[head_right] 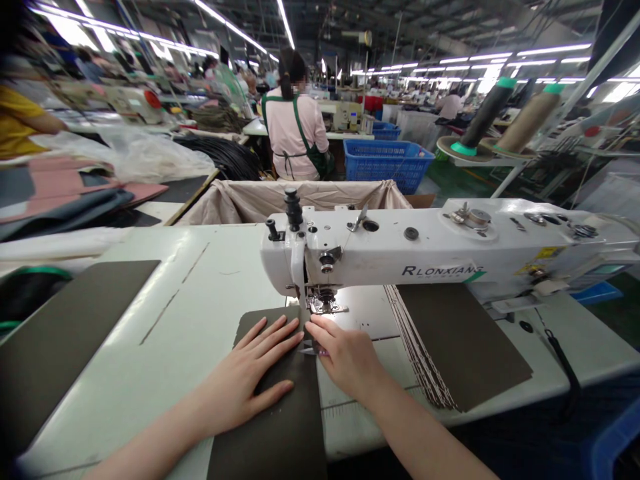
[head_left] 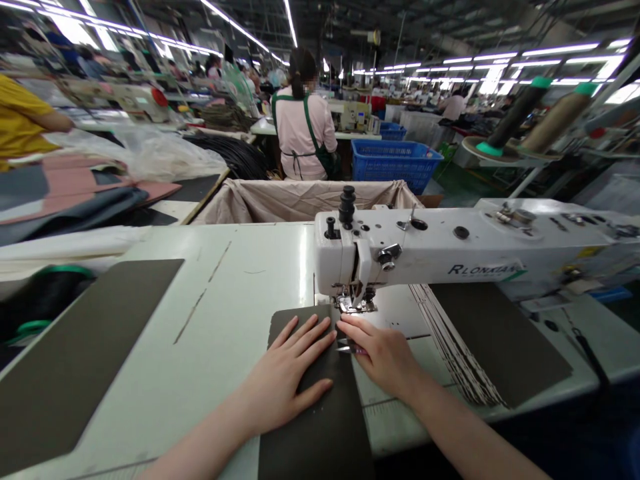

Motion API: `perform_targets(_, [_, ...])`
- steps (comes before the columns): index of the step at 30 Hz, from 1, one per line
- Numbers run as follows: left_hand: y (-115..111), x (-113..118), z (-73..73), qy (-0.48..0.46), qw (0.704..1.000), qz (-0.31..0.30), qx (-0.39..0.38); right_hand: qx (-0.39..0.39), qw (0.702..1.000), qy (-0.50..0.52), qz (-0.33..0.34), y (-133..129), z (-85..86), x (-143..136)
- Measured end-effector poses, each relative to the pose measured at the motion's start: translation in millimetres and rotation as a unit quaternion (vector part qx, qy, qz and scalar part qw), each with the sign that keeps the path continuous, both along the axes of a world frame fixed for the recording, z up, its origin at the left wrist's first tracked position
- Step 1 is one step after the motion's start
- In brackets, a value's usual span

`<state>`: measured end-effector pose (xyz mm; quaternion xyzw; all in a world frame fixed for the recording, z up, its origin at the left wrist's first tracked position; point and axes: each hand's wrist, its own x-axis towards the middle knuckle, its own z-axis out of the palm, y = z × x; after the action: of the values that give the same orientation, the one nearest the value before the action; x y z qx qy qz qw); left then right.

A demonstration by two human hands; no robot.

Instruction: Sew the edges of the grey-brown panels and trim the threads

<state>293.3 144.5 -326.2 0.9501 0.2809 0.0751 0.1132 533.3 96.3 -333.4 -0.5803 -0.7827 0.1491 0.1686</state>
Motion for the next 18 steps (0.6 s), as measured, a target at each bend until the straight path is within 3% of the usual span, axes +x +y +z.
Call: perform_targets(18, [5.6, -2.4, 3.2, -0.036, 0.999, -0.004, -0.009, 0.006, 1.0, -0.016, -0.001, -0.8, 0.8, -0.3])
